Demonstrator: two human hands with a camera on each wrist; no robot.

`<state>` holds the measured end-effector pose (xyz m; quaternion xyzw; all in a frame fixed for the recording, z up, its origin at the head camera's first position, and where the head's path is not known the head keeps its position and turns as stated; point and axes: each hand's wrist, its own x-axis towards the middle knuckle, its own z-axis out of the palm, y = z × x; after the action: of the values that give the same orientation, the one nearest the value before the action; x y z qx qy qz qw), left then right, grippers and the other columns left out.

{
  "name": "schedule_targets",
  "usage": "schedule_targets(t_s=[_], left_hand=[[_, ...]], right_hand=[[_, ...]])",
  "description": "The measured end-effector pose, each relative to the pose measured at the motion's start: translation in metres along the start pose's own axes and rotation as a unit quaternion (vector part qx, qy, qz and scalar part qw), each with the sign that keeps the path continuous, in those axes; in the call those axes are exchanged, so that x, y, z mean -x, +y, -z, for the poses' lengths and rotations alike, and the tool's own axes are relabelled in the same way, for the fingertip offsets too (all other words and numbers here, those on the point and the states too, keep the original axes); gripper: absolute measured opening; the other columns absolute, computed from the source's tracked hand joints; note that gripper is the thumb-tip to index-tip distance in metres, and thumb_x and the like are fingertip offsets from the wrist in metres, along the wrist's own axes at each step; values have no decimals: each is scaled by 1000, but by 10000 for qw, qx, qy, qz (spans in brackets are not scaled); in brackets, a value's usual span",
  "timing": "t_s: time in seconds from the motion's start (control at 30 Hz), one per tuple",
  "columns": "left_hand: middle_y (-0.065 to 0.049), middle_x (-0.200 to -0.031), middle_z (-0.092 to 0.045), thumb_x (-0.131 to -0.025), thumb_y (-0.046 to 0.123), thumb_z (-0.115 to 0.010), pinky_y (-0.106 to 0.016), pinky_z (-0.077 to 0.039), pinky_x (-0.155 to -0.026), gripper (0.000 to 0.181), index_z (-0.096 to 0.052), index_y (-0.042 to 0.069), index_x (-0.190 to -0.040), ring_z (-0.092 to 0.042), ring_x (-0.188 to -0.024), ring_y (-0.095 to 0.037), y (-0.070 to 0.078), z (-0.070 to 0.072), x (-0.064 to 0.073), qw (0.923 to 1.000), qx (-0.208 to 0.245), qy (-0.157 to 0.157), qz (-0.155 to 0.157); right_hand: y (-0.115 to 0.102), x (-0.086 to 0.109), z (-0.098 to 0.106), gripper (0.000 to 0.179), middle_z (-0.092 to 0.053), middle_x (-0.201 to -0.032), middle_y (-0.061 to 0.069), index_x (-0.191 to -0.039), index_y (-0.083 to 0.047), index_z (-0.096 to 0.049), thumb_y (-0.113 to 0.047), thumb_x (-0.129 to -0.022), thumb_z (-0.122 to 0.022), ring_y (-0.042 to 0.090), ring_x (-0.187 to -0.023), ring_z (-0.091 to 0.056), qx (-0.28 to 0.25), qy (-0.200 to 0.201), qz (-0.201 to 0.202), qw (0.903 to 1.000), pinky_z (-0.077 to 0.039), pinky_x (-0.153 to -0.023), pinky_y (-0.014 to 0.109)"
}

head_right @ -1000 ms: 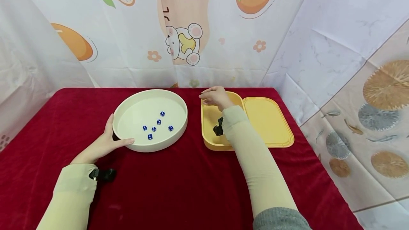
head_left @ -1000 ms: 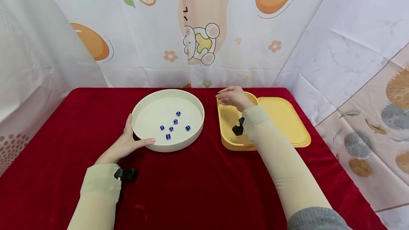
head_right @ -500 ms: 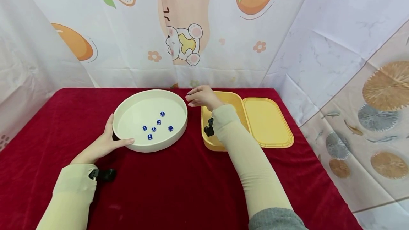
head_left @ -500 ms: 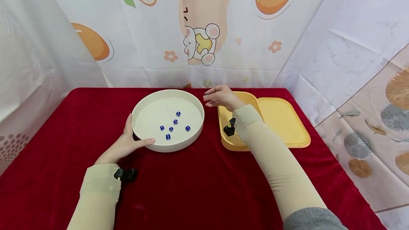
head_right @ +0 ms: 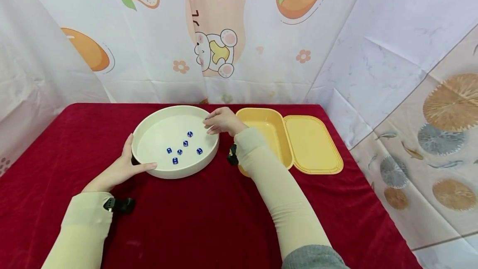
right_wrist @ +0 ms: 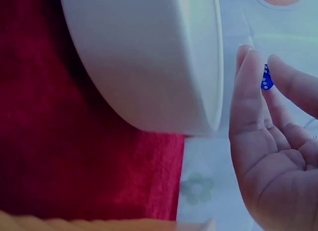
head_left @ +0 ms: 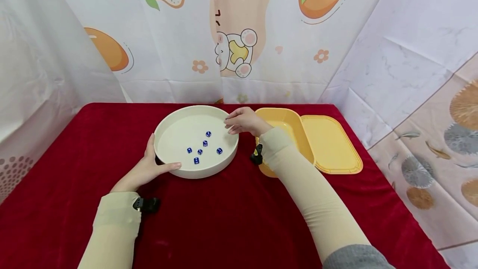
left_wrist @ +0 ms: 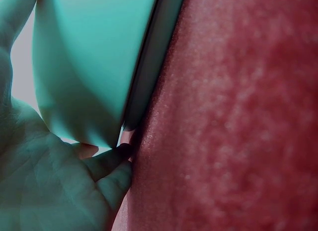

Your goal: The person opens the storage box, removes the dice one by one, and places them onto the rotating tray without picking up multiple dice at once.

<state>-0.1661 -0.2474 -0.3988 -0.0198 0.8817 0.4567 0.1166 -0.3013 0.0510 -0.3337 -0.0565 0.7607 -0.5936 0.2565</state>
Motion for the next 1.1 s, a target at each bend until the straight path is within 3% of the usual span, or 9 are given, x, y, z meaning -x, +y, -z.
schedule_targets(t_s=[0.13,0.23,0.53,0.87,1.1], left_hand=[[-20,-164,19,-83,48,-76,-75,-13,-112,133,35,18,-150,5,-151,-46,0,0,0,10000,10,-12,20],[-20,-164,19,-82,49,-76,-75,-12,-112,133,34,19,-150,5,-151,-45,0,0,-1,10000,38,-13,21],[-19,-164,20,-82,48,-77,-75,-12,-111,133,34,18,-151,6,-151,-45,-1,0,-1,10000,63,-11,-8],[-19,-163,21,-83,46,-77,-75,-12,-112,133,34,17,-151,7,-151,-44,-1,0,0,10000,78,-9,-27],[-18,-164,19,-83,45,-77,-74,-11,-113,132,34,21,-150,4,-151,-44,0,0,-1,9999,148,-2,7]], right_hand=[[5,-4,-6,28,-70,-100,21,-116,7,-65,-8,-93,-68,14,-59,-66,219,-48,-98,9997,-61,-72,31],[7,-5,-11,27,-70,-97,19,-115,6,-66,-9,-93,-68,14,-59,-65,296,-65,-141,9994,-61,-77,34],[15,-10,-17,23,-64,-73,6,-110,10,-66,0,-90,-68,11,-56,-63,256,-135,-214,9994,-58,-59,23],[18,-13,-20,22,-71,-87,16,-109,9,-67,0,-89,-70,11,-56,-68,500,93,-384,9980,-59,-66,25],[19,-15,-20,24,-70,-86,16,-110,10,-66,1,-88,-71,11,-55,-68,462,146,-387,9981,-59,-65,25]])
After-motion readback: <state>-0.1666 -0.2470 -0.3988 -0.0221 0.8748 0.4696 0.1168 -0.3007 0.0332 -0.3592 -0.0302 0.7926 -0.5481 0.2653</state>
